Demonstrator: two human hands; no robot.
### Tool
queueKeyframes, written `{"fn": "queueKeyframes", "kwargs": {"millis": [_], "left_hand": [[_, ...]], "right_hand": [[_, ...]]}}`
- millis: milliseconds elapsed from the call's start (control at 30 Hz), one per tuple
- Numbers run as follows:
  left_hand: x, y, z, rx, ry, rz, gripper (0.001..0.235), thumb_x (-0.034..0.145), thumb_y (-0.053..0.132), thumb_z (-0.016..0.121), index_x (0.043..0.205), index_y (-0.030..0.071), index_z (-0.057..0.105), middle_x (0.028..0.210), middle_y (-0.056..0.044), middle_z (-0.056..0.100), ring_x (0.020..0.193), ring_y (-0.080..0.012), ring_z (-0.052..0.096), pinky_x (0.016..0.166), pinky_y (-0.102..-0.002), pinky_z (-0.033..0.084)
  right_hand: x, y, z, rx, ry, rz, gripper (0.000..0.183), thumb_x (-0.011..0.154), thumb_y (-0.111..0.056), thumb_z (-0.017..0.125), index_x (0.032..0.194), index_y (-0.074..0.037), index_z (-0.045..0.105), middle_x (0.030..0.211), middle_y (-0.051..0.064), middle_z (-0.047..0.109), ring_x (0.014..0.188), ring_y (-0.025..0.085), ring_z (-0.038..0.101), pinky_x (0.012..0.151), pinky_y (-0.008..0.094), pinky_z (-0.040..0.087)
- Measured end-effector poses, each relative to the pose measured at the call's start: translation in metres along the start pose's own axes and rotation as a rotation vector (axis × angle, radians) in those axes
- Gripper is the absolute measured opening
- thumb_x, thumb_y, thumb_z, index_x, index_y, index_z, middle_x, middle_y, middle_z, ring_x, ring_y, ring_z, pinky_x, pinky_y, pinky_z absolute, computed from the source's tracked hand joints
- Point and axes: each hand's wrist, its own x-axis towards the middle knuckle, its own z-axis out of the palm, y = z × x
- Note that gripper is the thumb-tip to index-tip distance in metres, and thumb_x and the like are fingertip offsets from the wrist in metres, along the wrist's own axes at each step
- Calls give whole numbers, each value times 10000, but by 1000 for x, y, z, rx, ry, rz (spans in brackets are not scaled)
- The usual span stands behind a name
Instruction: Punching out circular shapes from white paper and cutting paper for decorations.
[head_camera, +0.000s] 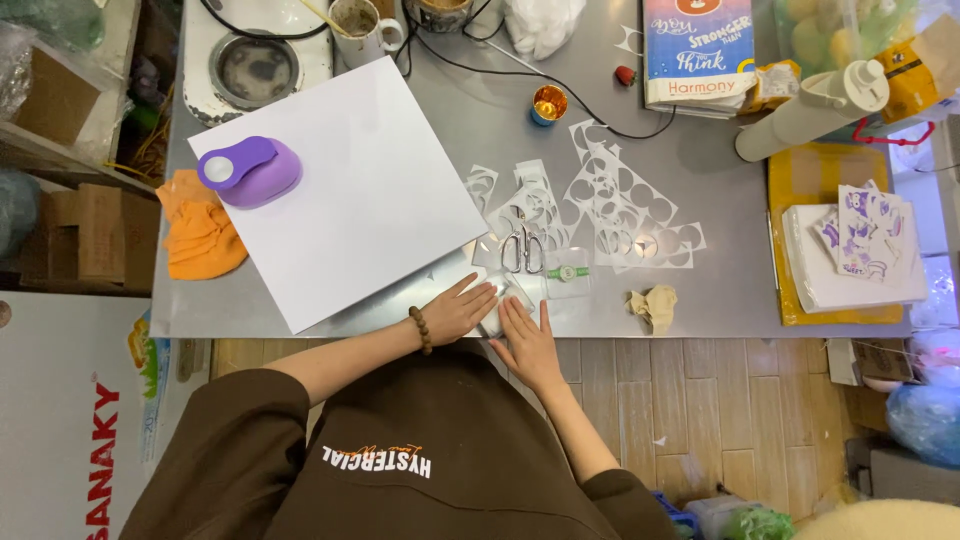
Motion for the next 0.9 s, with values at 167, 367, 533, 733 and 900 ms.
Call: {"fn": "queueKeyframes", "kwargs": {"millis": [167,367,533,733,900], "left_hand": [[-1,8,4,-53,52,-54,672,735,220,654,1328,-86,577,1324,-284,614,1270,-393,570,1213,-603,329],[50,21,-4,-245,-157,-375,805,678,433,732,1283,-65,549,1181,-265,689,1128,-374,662,1220,-641,184],[63,26,27,-517,-341,-717,838,595,388,827,1232,0,445,1131,-256,673,1061,-459,666,1183,-723,36],[57,23,27,-529,-370,-723,772,660,378,829,1232,80,405,1244,-229,657,1243,-372,608,1224,-633,-42],[71,33,-19,-369,-336,-544,861,725,363,811,1347,-85,422,1302,-320,622,1294,-387,578,1250,-615,2]], "right_hand": [[-3,-1,-1,2,46,-10,610,980,-425,629,1481,-94,526,1498,101,556,1428,221,472,1258,598,86],[-12,8,8,512,167,510,753,909,-178,672,1570,-60,330,1555,204,459,1446,358,411,1226,564,222],[-28,15,43,1151,293,864,855,894,31,576,1642,-75,176,1566,248,435,1460,382,379,1207,490,326],[-29,11,54,1219,378,804,858,888,85,558,1643,-57,176,1599,257,377,1486,370,315,1220,485,268],[-26,2,50,1256,324,806,785,902,90,505,1623,-19,215,1641,278,261,1508,422,214,1238,515,222]]}}
